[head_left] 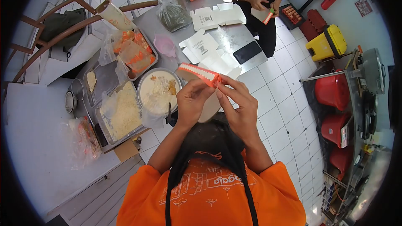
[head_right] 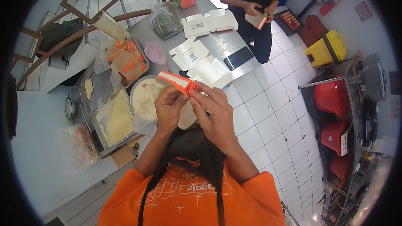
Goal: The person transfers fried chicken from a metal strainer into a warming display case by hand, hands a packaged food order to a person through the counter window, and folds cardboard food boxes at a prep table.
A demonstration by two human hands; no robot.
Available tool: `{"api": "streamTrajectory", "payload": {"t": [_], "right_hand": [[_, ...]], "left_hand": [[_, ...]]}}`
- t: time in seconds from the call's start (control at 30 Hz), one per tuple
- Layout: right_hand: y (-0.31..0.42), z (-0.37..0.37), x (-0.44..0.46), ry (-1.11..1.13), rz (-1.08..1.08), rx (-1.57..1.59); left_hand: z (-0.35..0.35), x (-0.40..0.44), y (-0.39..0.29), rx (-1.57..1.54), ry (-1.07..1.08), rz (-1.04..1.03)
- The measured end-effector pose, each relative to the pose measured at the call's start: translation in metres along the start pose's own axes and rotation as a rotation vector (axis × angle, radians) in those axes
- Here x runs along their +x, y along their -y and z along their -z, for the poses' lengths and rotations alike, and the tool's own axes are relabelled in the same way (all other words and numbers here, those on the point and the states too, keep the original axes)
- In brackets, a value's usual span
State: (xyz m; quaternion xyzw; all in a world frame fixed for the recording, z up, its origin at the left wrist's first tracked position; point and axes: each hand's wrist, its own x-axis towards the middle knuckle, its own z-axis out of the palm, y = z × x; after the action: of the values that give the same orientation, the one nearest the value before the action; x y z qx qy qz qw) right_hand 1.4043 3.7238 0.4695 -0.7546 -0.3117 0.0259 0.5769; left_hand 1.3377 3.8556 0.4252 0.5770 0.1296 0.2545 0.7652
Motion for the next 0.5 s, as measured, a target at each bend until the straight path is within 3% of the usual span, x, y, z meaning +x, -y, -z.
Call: {"api": "streamTrajectory", "payload": {"t": [0.1,0.27,0.33,0.4,0.5], "right_hand": [[0.004,0.003,-0.002,-0.072,-0.275,0.324],[-0.012,-0.005,-0.006,-0.09,-0.155,0.24],[-0.014,-0.008,-0.008,-0.086,-0.203,0.247],[-0.014,-0.01,-0.007,-0.142,-0.119,0.135],[-0.017,-0.013,-0.009,-0.193,-0.039,0.022]], "left_hand": [[-0.004,-0.002,-0.002,0.071,-0.004,0.004],[-0.006,-0.006,-0.003,0.197,0.042,0.017],[-0.01,-0.011,-0.007,0.107,0.1,0.052],[-0.012,-0.018,-0.019,-0.035,0.23,0.124],[-0.01,-0.03,-0.008,-0.105,0.247,0.149]]}}
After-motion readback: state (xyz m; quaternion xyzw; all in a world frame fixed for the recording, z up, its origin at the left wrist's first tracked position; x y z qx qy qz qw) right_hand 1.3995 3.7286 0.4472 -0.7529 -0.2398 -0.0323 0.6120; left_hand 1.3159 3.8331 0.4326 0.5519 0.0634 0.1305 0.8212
